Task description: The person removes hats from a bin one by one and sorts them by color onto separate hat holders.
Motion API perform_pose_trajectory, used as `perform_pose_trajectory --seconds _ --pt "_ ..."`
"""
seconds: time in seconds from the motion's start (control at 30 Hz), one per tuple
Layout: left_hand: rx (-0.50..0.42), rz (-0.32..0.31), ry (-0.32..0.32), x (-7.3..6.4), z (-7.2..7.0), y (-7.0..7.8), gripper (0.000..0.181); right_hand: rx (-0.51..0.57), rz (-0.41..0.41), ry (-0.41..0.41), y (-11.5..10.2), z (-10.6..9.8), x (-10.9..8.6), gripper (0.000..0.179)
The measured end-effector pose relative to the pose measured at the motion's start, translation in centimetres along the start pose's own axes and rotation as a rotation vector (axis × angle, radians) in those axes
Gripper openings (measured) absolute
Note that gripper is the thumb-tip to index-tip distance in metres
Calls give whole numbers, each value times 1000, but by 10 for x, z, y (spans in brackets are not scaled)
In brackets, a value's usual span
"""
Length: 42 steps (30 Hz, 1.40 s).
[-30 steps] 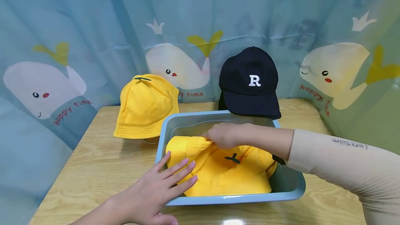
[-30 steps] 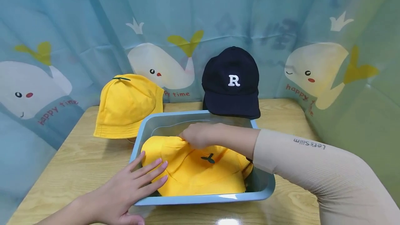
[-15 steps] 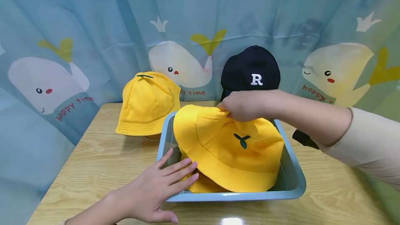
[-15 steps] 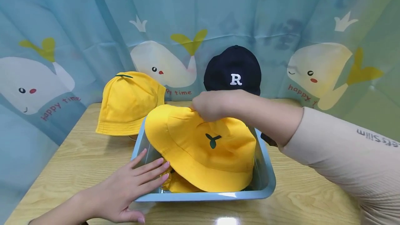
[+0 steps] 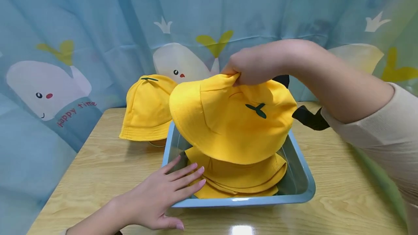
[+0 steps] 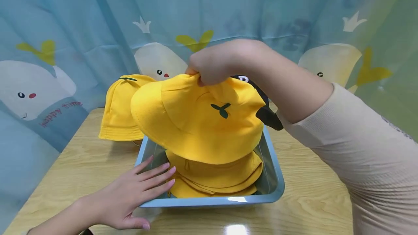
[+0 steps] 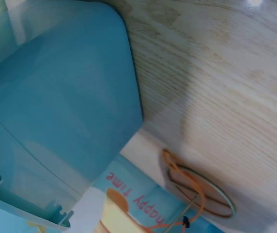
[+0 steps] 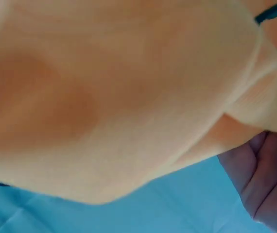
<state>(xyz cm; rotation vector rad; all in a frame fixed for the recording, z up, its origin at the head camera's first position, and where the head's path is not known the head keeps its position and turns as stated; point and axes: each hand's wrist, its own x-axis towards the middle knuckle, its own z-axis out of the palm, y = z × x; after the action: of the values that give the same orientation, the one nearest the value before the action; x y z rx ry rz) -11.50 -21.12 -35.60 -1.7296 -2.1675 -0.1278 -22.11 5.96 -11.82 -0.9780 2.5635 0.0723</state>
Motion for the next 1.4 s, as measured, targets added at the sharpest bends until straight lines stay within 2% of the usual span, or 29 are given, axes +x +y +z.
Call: perform_pose_trajectory --seconds 0.13,0.4,0.6,0.73,0.87,0.93,1.03,1.2,1.27,1.33,1.4 --pt "-1 2 -6 2 1 -2 76 -18 21 48 2 -15 5 17" --pt "21 0 -18 2 2 -5 74 -65 31 182 3 -34 22 19" --pt "60 15 -47 3 5 -6 74 -126 3 300 -7 -36 30 32" --pt "64 15 -60 4 7 -6 74 -229 -21 369 -15 -30 37 42" --pt "71 13 -55 6 9 -6 75 -407 -55 468 -20 -22 44 51" --pt "76 13 -47 7 10 -6 74 -518 -83 529 -21 -18 49 55" --pt "85 13 -44 8 11 -6 74 -654 -155 664 -19 -6 59 54" --pt "94 32 -37 8 11 -6 73 -827 -371 998 -10 18 83 35" --pt "92 48 -20 8 12 -6 72 -883 -444 1107 -6 24 92 32" --pt "87 64 -2 7 12 -8 71 -919 -490 1175 -3 28 100 32" --pt "81 76 14 4 13 -10 70 -940 -516 1210 1 30 106 31"
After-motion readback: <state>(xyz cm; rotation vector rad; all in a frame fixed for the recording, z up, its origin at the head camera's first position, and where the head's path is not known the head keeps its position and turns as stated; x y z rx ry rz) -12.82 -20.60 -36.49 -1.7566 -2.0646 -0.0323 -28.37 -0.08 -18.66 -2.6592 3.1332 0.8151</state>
